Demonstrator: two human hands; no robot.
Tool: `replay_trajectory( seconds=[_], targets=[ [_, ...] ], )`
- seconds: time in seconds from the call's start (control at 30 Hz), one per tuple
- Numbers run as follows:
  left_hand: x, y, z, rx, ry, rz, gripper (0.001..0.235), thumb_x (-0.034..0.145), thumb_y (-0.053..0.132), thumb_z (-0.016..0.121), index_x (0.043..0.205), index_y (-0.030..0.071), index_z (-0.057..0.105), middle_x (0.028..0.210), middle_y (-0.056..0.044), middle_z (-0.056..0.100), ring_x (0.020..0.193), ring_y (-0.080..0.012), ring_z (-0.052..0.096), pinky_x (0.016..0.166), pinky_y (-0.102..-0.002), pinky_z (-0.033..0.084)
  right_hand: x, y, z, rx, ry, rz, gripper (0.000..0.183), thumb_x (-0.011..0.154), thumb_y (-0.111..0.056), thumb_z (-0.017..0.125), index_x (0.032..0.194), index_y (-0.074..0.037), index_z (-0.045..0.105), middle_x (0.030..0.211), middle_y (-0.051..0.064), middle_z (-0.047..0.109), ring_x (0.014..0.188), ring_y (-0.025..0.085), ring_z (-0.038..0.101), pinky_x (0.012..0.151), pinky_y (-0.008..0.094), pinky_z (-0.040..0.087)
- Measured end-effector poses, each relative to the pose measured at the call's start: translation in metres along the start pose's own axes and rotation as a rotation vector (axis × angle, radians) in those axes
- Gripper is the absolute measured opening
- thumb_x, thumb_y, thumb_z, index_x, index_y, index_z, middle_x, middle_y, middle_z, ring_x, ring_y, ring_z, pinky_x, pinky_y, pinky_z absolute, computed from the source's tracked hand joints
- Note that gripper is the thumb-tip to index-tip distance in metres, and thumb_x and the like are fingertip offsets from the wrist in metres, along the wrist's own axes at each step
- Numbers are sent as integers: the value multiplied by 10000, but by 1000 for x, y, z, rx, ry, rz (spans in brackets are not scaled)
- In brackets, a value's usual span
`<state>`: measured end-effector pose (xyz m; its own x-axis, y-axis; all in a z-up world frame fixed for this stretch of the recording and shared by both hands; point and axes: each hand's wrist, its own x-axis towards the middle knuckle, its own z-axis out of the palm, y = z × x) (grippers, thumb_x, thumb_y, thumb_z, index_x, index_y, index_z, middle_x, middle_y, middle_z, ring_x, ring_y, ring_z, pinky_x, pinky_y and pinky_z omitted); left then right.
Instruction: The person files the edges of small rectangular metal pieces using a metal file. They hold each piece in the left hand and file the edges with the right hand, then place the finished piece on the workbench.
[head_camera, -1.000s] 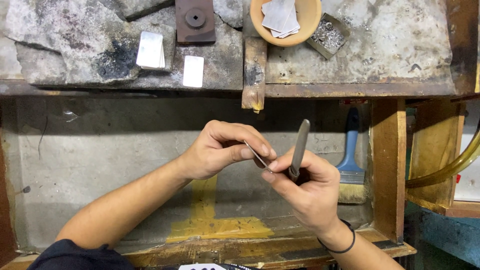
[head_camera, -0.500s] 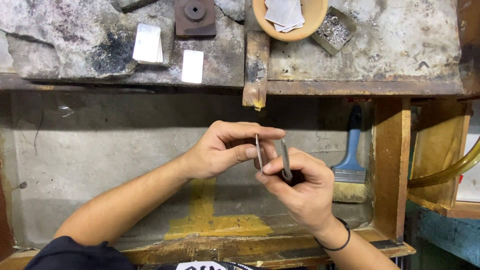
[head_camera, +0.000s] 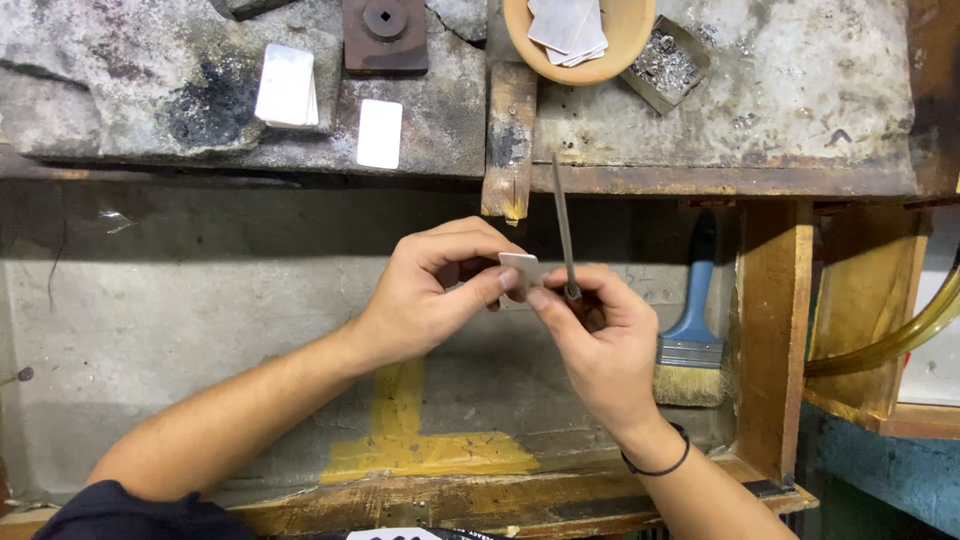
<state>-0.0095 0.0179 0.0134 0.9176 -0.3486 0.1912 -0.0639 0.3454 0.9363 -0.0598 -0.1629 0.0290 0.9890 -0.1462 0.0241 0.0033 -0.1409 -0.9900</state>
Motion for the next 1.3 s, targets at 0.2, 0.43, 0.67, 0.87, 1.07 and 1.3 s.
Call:
replay_trajectory(
  seconds=[0.2,0.43,0.67,0.87,1.07,1.3],
  targets=[
    [-1,-3,-1,-1,-10,53,140,941,14,722,1072,8,770,955,-126,711,859,-193,749,684,-286,627,-1,5,3,61,11,19,157,851,82,804,973,17,730,847,103,749,854,91,678,756,274,607],
    [-2,-5,0,-16,10,10,114,925,6,733,1031,-11,775,928,-148,730,859,-200,746,713,-295,630,-2,12,-1,45,8,-46,164,821,72,840,929,29,724,782,103,690,769,102,658,688,271,590],
    [-3,-14,0,-69,68,-61,123,949,31,714,1053,-16,760,901,-134,743,853,-181,740,709,-287,636,1,2,5,-20,-2,0,146,828,14,847,923,21,735,699,59,654,693,51,561,607,226,532],
    [-1,-31,0,-76,251,-95,124,952,54,722,1011,-50,757,815,-150,750,741,-155,729,635,-295,664,-2,1,-8,-79,-60,55,250,1006,-124,589,1174,12,715,689,96,674,549,56,490,501,217,457],
    [5,-17,5,84,261,-124,165,973,167,690,859,49,712,773,-15,685,663,-92,655,631,-218,620,-28,14,-43,-186,-140,141,341,1035,-176,519,1357,-72,557,824,108,704,575,103,507,541,235,455],
    [4,-18,7,77,275,-100,160,975,161,680,881,36,715,774,-58,720,714,-125,715,653,-235,636,-46,28,-44,-131,-102,123,204,1019,-122,580,1199,-38,623,862,119,709,605,102,527,517,213,454]
  ],
)
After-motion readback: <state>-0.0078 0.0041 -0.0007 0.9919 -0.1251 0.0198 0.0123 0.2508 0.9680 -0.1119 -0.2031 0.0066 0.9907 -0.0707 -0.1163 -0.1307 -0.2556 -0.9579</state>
